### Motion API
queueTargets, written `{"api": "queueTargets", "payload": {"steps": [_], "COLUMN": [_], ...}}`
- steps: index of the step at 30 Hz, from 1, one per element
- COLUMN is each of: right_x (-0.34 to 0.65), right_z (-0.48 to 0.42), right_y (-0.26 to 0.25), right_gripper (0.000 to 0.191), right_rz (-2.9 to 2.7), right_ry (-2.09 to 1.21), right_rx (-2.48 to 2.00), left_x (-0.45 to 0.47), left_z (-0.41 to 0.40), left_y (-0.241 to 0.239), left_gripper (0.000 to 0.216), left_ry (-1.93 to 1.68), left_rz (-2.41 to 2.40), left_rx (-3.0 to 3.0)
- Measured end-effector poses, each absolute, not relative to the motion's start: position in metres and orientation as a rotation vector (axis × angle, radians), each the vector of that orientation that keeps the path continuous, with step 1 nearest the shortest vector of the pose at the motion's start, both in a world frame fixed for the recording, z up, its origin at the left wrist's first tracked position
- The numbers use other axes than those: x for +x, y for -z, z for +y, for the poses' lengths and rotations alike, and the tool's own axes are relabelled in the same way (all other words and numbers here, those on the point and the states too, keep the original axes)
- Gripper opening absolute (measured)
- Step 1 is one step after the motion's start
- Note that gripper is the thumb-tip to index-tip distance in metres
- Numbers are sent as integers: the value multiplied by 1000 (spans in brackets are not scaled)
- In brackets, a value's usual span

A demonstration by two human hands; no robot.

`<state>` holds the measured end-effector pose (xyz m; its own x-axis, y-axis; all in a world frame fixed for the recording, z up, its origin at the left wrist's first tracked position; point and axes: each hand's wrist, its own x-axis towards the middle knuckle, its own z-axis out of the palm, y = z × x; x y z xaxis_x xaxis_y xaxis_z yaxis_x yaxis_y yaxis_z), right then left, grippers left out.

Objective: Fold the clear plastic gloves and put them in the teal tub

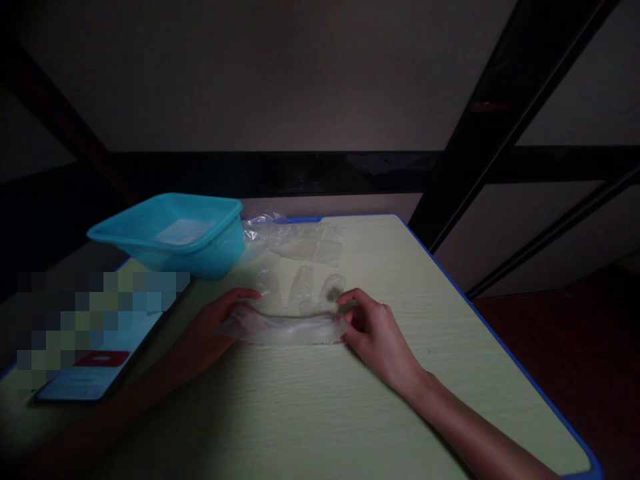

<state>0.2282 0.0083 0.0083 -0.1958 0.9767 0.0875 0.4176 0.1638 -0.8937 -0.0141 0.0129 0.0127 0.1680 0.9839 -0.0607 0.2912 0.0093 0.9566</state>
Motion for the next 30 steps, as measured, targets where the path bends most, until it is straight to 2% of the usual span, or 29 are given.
{"api": "queueTargets", "payload": {"steps": [4,9,15,23,30], "right_x": [227,226,225,225,225], "right_z": [8,8,9,8,6], "right_y": [-9,-8,-6,-7,-8], "right_gripper": [26,35,37,38,40], "right_rz": [-1713,-1685,-1667,-1658,-1603], "right_ry": [-951,-914,-932,-932,-932], "right_rx": [-1321,-1323,-1337,-1336,-1323], "left_x": [-11,-6,-1,-3,-6], "left_z": [14,17,19,19,13], "left_y": [-7,-7,-10,-5,-10], "left_gripper": [37,54,42,41,56], "left_ry": [-933,-925,-909,-992,-1003], "left_rz": [1312,1436,1529,1493,1428], "left_rx": [1434,1473,1497,1495,1400]}}
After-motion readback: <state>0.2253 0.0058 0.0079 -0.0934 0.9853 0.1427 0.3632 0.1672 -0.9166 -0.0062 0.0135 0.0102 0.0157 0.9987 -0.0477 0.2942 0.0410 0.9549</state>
